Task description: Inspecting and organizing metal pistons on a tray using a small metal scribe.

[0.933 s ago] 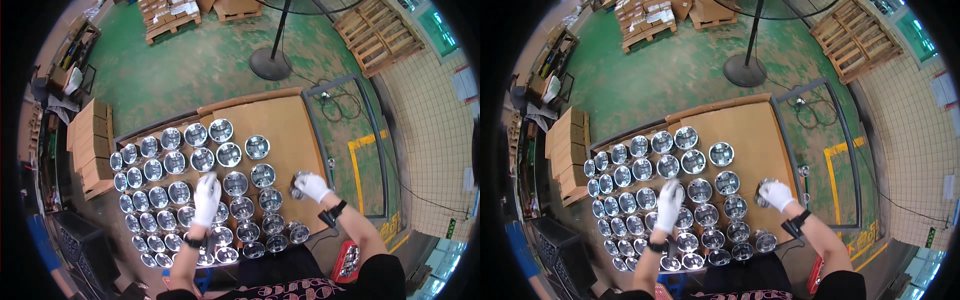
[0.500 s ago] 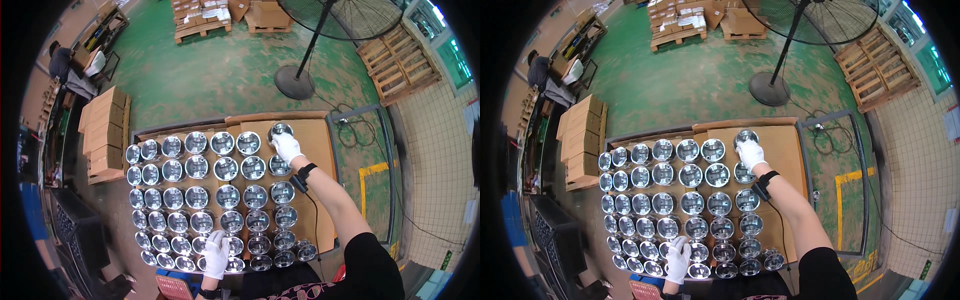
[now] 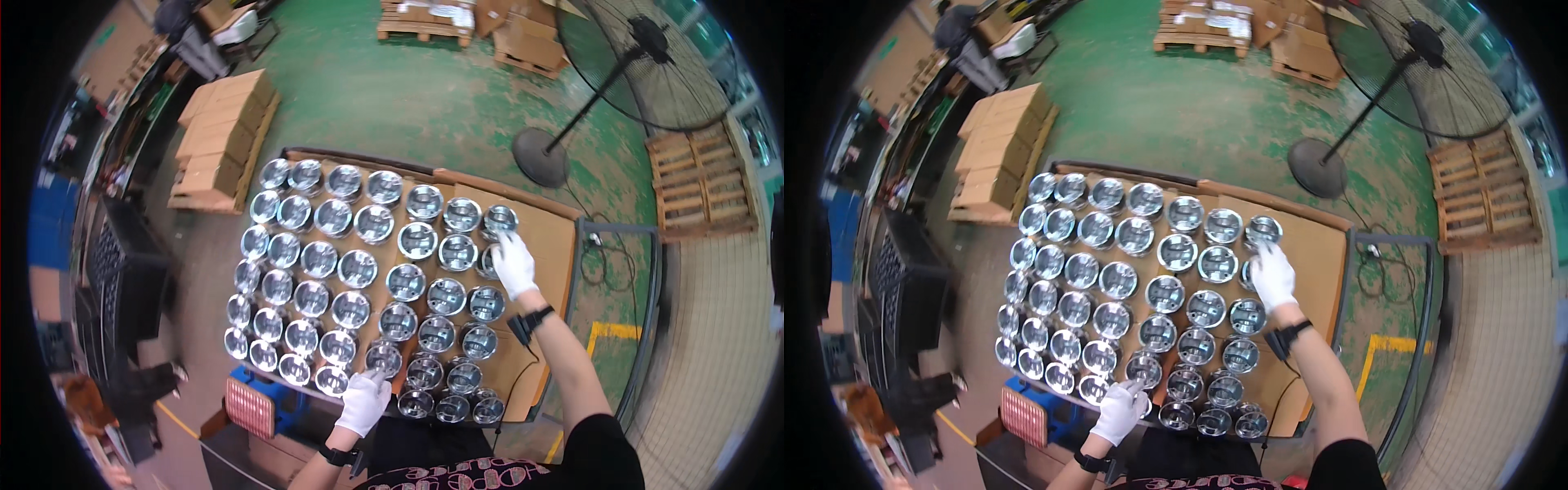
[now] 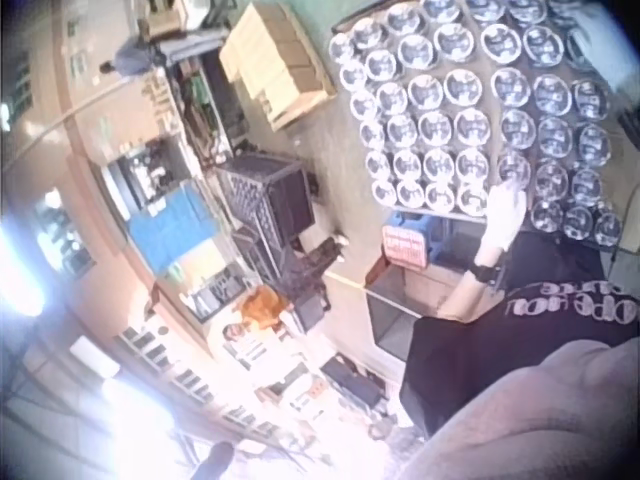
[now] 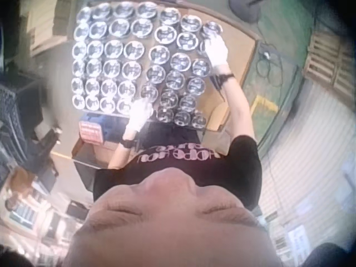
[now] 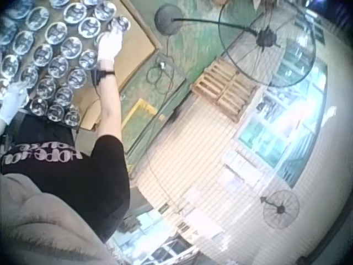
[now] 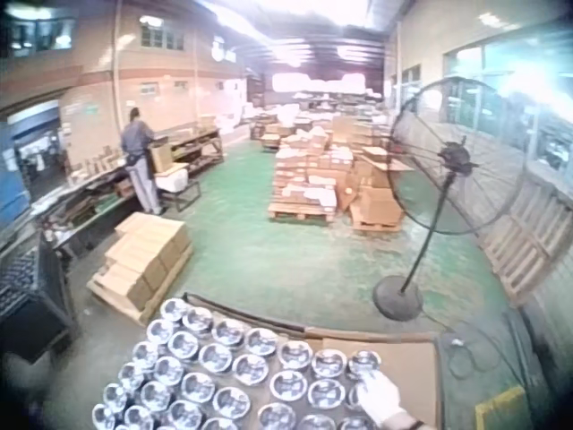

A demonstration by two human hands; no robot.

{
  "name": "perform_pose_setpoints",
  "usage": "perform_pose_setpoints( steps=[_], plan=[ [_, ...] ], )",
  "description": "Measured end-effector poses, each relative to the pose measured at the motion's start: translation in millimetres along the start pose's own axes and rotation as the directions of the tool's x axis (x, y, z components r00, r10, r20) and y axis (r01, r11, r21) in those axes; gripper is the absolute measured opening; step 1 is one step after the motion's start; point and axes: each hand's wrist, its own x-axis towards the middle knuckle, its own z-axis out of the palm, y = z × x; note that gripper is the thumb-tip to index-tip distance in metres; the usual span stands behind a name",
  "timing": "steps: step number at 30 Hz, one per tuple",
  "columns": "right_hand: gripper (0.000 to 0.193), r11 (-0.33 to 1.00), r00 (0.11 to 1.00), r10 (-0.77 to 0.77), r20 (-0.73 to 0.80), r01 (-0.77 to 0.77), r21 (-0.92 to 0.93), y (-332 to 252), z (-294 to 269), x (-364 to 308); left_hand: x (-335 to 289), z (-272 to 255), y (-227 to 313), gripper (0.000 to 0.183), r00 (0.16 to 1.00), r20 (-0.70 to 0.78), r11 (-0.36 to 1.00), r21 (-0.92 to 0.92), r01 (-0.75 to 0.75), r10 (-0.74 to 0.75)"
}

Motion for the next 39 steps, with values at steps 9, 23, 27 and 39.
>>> perform_pose_setpoints(
  steps=[9,23,27,39],
  plan=[
    [0.048,0.995,0.967,0.096,0.234,-0.095,-0.018,29,-47,-294,-162,43,5,0.032,0.988,0.109,0.993,0.055,0.105,-0.111],
    [0.051,0.765,0.691,-0.614,0.381,0.404,0.501,-59,12,-412,-388,66,80,0.035,0.737,-0.078,0.72,-0.303,0.624,-0.672],
    [0.049,0.674,0.511,-0.737,0.442,0.512,0.532,-136,24,-402,-448,122,51,0.03,0.663,-0.237,0.704,-0.259,0.661,-0.71],
    [0.035,0.186,-0.142,-0.849,0.51,0.822,0.538,-381,65,-544,-634,146,7,0.033,0.132,-0.138,0.191,-0.704,0.684,-0.982]
  ],
)
